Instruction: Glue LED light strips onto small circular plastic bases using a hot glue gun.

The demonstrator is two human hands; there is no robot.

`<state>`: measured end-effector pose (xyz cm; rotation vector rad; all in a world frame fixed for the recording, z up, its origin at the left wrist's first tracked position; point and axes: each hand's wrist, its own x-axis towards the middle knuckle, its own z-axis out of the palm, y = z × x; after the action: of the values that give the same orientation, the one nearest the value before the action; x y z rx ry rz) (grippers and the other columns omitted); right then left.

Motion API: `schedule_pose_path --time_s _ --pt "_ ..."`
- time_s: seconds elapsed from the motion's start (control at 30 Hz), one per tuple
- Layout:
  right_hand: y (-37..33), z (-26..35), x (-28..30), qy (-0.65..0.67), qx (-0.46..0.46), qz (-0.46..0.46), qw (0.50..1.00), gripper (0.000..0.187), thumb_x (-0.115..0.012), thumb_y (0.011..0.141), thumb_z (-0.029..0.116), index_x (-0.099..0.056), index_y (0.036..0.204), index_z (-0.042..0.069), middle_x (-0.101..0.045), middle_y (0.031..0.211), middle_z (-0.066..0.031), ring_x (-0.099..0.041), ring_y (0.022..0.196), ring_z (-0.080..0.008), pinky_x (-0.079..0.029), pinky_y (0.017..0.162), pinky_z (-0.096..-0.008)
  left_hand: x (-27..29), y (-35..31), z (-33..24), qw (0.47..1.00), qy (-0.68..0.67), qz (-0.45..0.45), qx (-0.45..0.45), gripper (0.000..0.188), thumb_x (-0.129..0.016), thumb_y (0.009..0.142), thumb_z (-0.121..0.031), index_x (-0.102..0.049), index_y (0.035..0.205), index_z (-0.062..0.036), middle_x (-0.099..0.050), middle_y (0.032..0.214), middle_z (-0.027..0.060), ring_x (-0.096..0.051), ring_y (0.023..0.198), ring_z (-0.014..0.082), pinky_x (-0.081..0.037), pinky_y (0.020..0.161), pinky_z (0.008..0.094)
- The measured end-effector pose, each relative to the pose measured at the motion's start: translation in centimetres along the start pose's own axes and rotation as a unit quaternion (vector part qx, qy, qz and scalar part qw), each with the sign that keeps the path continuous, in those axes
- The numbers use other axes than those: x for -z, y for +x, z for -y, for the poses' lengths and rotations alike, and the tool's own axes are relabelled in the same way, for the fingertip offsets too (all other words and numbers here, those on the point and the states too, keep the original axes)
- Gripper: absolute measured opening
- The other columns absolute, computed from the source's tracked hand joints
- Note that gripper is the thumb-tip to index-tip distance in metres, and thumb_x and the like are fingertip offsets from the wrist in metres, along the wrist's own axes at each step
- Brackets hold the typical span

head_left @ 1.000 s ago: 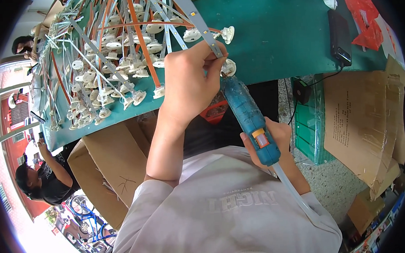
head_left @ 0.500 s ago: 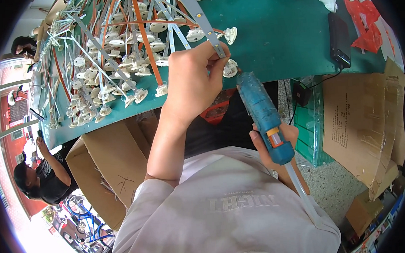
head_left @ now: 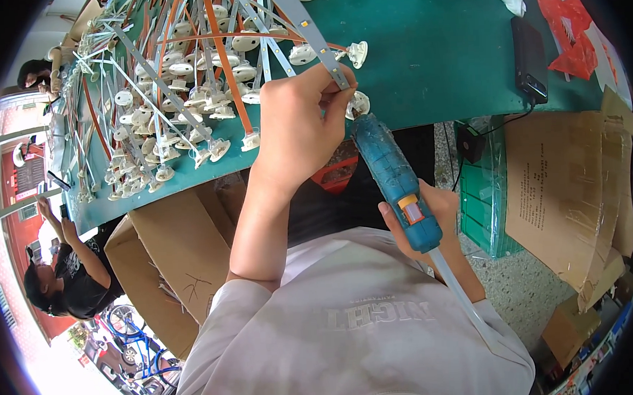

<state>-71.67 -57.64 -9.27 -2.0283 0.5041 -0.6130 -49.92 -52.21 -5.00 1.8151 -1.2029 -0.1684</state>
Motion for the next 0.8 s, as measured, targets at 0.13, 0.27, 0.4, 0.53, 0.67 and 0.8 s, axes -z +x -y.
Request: schedule_pose_path --time_s 0.13,0.27,0.4,0.53,0.67,0.8 --pt "-0.53 0.16 0.05 -0.035 -0.01 -0.007 0.999 0.019 -0.078 0.078 0.011 -0.065 0.089 0.003 -0.062 0.063 -0.0091 -0.06 0.05 -0.0256 -0.046 0.048 -0.0318 -0.1 0.05 0.17 1.0 0.005 0.0 -0.004 0.011 -0.072 0.083 0.007 -0.072 0.093 0.0022 -0.075 0.079 0.0106 -0.077 0.078 0.0178 -0.059 0.071 0.0264" --pt "-0.48 0.22 0.48 -0.022 -0.009 0.001 1.0 0.022 -0.079 0.076 0.01 -0.066 0.092 0.002 -0.065 0.067 -0.01 -0.063 0.052 -0.0258 -0.049 0.051 -0.0318 0.04 0.15 0.02 1.0 0.01 0.003 -0.008 0.012 -0.071 0.083 0.007 -0.073 0.093 0.0022 -0.075 0.078 0.0111 -0.077 0.078 0.0181 -0.059 0.071 0.0264" --pt "-0.48 -0.08 0.19 -0.022 -0.019 0.013 0.999 0.027 -0.08 0.073 0.009 -0.067 0.094 0.001 -0.068 0.071 -0.0115 -0.067 0.055 -0.0278 -0.053 0.053 -0.0326 0.07 -0.02 0.12 1.0 0.01 0.001 -0.008 0.012 -0.072 0.083 0.007 -0.073 0.094 0.0021 -0.075 0.078 0.0114 -0.077 0.077 0.0184 -0.059 0.071 0.0263" --pt "-0.28 -0.17 0.01 -0.016 -0.021 0.007 1.0 0.027 -0.08 0.073 0.009 -0.067 0.095 0.001 -0.068 0.071 -0.0116 -0.067 0.056 -0.0282 -0.053 0.053 -0.0327 0.18 0.04 -0.01 1.0 0.003 0.004 -0.003 0.013 -0.072 0.082 0.007 -0.073 0.094 0.0019 -0.075 0.078 0.0117 -0.077 0.077 0.0186 -0.059 0.07 0.0263" --pt "-0.03 0.06 -0.03 -0.003 -0.009 -0.011 1.0 0.015 -0.076 0.08 0.009 -0.064 0.085 0.003 -0.061 0.062 -0.007 -0.059 0.048 -0.0216 -0.045 0.047 -0.0295 0.16 0.02 0.19 1.0 0.014 0.002 -0.013 0.013 -0.072 0.082 0.006 -0.073 0.094 0.0015 -0.075 0.077 0.012 -0.076 0.076 0.0183 -0.058 0.069 0.0262" --pt "-0.05 0.05 -0.09 0.0 -0.01 -0.007 1.0 0.015 -0.076 0.081 0.011 -0.063 0.083 0.003 -0.06 0.061 -0.007 -0.059 0.048 -0.0217 -0.045 0.047 -0.0296 0.15 0.06 0.11 1.0 0.006 0.005 -0.006 0.013 -0.072 0.082 0.006 -0.073 0.094 0.0015 -0.075 0.077 0.0122 -0.076 0.075 0.0177 -0.058 0.069 0.0261"
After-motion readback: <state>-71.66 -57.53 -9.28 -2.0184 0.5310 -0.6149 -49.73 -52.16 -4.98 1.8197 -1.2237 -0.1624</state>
